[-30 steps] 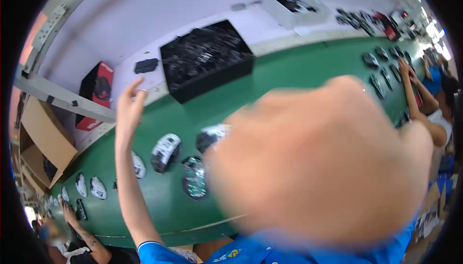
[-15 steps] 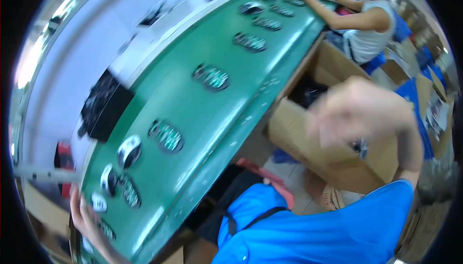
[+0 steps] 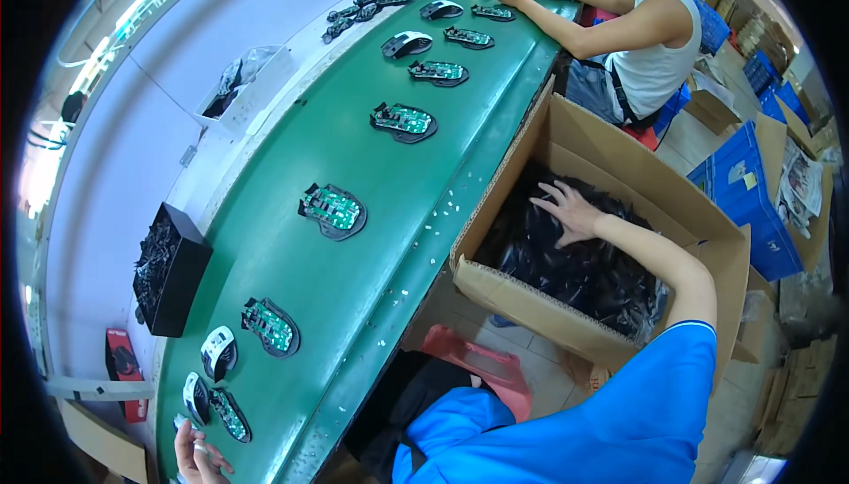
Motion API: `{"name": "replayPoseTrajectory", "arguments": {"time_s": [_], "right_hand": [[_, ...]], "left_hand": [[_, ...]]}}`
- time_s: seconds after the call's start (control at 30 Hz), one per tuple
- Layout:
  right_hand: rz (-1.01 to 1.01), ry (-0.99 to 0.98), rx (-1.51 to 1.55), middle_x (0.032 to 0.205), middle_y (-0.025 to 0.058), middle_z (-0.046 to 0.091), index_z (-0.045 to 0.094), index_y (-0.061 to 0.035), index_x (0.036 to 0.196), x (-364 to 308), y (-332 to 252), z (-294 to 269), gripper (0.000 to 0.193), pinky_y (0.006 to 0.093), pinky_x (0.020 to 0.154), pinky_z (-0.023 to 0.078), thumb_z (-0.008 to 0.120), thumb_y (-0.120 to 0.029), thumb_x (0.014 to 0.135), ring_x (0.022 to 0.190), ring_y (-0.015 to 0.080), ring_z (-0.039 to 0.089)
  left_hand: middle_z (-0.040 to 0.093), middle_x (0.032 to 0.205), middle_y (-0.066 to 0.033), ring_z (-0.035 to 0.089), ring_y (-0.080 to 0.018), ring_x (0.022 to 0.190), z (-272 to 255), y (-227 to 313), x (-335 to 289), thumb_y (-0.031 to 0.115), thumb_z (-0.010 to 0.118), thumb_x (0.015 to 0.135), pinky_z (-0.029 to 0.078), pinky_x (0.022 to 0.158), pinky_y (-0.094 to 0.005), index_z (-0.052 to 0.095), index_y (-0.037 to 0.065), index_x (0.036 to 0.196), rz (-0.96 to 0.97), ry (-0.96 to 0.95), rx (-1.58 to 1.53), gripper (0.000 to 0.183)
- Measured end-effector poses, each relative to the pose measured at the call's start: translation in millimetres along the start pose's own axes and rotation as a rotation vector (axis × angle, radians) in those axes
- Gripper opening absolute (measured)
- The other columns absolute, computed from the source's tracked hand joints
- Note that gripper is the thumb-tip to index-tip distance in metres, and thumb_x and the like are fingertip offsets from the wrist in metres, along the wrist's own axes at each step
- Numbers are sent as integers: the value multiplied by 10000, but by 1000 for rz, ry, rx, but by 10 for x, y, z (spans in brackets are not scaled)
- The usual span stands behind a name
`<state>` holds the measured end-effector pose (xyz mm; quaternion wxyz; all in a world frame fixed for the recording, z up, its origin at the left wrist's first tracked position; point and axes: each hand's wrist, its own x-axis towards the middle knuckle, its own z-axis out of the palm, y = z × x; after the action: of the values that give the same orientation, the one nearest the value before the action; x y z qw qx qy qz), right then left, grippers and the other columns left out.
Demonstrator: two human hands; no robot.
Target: The person assembles computer mice on a factory assembly line. They pick up mouse shells and internal components from a green conveyor belt, insert the components into the shells, and snap the parts together. The person handles the items one at a time, moving from one unit to the next along the line.
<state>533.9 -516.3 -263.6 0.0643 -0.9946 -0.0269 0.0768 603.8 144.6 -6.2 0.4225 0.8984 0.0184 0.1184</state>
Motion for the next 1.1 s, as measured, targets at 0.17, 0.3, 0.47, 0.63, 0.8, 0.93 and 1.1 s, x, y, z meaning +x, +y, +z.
{"name": "replayPoseTrajectory", "arguments": {"time_s": [0.17,0.3,0.47,0.63,0.8,0.93,1.1], "right_hand": [[-209,-282,-104,1330,153,366,338,-243,1379,122,-209,-149,1007,483,841,495,834,-229,503,1142,402,416],[-127,-387,-95,1359,137,349,337,-273,1386,-9,-60,-109,1047,471,776,524,854,-215,478,1123,390,441],[-200,-239,-195,1384,120,338,327,-285,1396,-6,-221,-103,1017,421,717,549,847,-271,522,1111,359,459],[-350,-153,-230,1174,84,499,436,-147,1325,-38,-206,29,654,322,575,536,658,-189,712,948,267,524],[-228,-84,-185,1247,129,483,423,-203,1334,-59,-400,-40,545,341,562,553,537,-132,806,964,296,551],[-285,-117,-211,1252,148,476,425,-226,1328,44,-338,-18,548,354,567,557,561,-152,802,967,304,561],[-367,-98,-156,1102,123,536,525,-200,1218,172,-374,116,454,359,594,542,590,-144,772,912,279,586]], "left_hand": [[545,750,3,433,-65,607,275,148,-4,238,536,854,328,530,-193,568,-6,1210,-104,1,29,432],[518,771,0,421,-67,598,231,-50,-5,210,520,871,323,494,-192,597,2,1172,-119,97,-63,373],[575,989,-69,475,-80,612,236,-193,220,181,531,891,363,465,-185,464,-2,1294,-286,107,-231,448],[537,942,-18,409,-11,536,532,-355,412,140,517,920,294,340,-147,421,-30,1308,-176,25,-398,434],[533,930,-24,400,-10,514,528,-326,467,132,527,914,314,338,-146,447,-33,1283,-190,45,-434,412],[519,900,-19,423,-22,515,622,-265,396,109,523,891,328,338,-151,496,-29,1216,-238,6,-487,355],[525,905,-20,439,-30,521,588,-294,323,93,508,886,332,345,-153,515,-31,1190,-263,2,-506,329]]}}
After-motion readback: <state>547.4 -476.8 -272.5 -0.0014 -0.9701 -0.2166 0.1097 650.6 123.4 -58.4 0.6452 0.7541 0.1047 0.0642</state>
